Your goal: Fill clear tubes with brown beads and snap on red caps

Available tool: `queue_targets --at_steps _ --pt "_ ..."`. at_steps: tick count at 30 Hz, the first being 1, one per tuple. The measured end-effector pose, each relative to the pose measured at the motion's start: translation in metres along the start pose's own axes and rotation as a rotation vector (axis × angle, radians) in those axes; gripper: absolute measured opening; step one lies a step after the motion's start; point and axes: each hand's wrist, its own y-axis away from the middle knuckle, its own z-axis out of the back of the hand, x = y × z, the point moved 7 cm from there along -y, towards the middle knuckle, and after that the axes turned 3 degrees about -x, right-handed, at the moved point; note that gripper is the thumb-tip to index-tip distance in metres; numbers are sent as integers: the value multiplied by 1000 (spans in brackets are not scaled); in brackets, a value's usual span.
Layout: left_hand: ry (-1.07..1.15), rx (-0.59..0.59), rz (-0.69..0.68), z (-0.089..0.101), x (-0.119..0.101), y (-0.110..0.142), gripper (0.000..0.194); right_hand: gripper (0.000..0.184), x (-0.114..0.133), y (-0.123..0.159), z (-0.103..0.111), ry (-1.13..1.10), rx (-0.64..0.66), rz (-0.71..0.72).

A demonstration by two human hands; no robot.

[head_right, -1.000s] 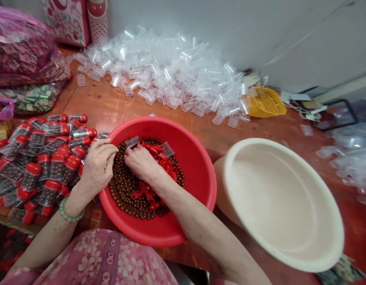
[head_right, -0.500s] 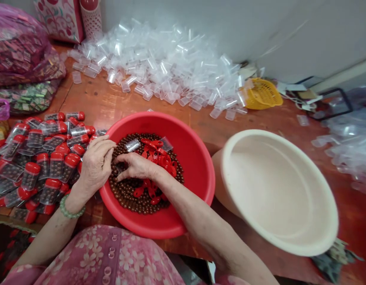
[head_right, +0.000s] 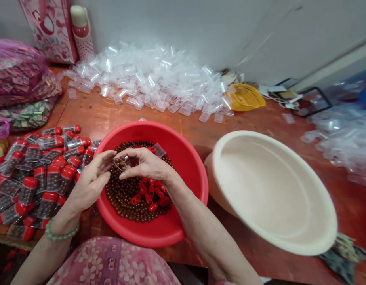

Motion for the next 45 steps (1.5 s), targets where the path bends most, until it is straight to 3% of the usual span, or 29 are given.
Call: queue_targets --at_steps 5,12,18,20,23,26,30,35,45 --pt "19 148 -18 -17 -4 -9 55 38 7 3 1 -34 19 31" --pt "-94 71 -31 -16 -9 -13 53 35 15 7 0 -36 -60 95" --pt "84 102 4 -19 -7 -16 36 37 17 10 10 -58 -100 116" --pt "115 54 33 -16 -4 -19 28 30 12 11 20 47 -108 92" --pt "170 -39 85 -9 -2 -21 21 14 -1 9 28 429 -65 11" --pt "200 -34 83 -8 -5 -20 25 7 -17 4 15 807 55 -24" --pt "188 94 56 -16 -7 -19 25 27 -43 -6 -15 1055 130 -70" --pt "94 63 29 -14 -3 -23 20 28 -62 -15 -34 1049 144 -105" --pt "377 148 155 -15 -2 -19 29 32 -56 -15 -31 933 68 -61"
